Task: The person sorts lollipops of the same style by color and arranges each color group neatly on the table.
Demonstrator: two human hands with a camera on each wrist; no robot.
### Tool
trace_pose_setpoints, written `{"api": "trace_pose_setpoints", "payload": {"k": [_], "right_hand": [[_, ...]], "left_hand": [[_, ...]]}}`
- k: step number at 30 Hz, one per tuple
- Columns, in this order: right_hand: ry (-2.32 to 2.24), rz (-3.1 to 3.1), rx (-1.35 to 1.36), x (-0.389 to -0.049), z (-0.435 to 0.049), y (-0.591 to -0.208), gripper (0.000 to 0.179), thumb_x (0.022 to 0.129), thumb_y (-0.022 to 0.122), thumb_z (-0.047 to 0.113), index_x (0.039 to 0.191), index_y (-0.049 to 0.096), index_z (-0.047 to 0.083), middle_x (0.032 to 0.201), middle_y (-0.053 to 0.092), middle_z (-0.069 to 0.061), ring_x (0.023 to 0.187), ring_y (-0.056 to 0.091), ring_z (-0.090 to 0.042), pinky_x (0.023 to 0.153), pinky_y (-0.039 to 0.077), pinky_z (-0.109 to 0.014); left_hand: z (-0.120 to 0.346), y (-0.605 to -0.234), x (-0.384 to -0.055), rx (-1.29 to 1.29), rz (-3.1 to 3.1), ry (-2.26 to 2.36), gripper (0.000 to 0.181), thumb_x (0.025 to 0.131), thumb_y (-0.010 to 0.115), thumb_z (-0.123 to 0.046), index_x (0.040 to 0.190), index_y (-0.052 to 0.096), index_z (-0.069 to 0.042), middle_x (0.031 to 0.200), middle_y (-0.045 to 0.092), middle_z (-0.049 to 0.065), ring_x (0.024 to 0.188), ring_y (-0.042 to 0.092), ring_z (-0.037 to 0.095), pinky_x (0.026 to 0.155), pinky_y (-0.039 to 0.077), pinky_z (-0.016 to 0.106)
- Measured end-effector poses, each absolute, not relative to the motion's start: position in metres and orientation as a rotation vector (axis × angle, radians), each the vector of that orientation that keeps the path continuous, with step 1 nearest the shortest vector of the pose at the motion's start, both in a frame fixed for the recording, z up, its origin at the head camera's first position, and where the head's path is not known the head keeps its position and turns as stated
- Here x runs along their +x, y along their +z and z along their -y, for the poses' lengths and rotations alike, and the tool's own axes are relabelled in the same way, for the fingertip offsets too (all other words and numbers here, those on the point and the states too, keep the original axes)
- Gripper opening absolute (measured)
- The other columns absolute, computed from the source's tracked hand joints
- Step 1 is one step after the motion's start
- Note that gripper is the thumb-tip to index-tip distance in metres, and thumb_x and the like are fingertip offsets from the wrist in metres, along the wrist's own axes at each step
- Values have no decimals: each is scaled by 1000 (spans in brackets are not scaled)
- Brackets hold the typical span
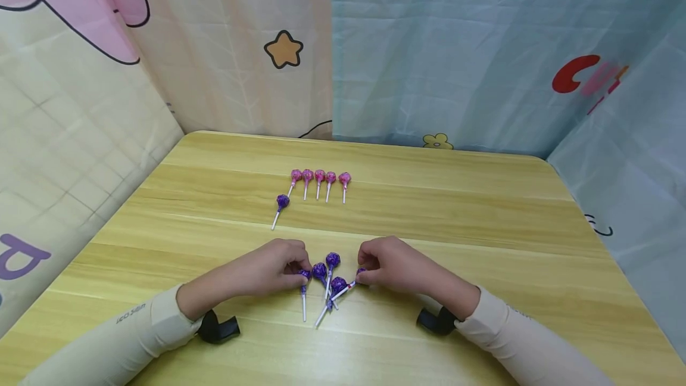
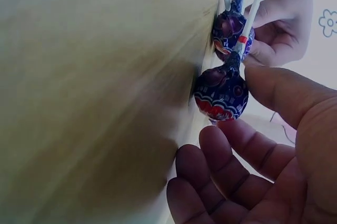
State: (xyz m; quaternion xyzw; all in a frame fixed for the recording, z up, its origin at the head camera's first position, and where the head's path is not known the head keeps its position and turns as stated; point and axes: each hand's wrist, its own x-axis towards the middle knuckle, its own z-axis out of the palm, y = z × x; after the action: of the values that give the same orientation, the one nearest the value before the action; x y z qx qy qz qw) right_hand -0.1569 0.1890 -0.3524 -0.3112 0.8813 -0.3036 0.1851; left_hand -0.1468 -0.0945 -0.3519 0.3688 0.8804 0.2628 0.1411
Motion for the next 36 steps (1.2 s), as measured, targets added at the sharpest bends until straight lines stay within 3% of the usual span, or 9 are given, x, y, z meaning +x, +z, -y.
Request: {"api": "trace_pose_setpoints", "payload": {"k": [9,26,36], "right_hand": [[-835,-2478,-884,-155,-188,-353,12,90,75,16,88,64,21,74,57,9,66,50,-9,57,44,-26],[-830,-2391,-943,-155,-190,-351,12,93,70,10,93,63,21,86,58,9,77,52,-11,67,47,-29],[-792,-2397,-968,-155,-189,-350,13,93,69,10,93,62,20,88,57,9,80,52,-11,69,46,-29]], "left_hand": [[95,-351,-146,1057,-2543,766,3,89,74,-10,89,71,-8,82,55,-8,72,50,7,64,47,22],[95,-351,-145,1021,-2541,774,5,89,74,-11,90,71,-8,83,55,-8,73,51,8,65,47,23],[101,-356,-151,893,-2498,883,6,88,75,-12,87,70,-15,83,59,-9,75,56,8,68,50,25]]}}
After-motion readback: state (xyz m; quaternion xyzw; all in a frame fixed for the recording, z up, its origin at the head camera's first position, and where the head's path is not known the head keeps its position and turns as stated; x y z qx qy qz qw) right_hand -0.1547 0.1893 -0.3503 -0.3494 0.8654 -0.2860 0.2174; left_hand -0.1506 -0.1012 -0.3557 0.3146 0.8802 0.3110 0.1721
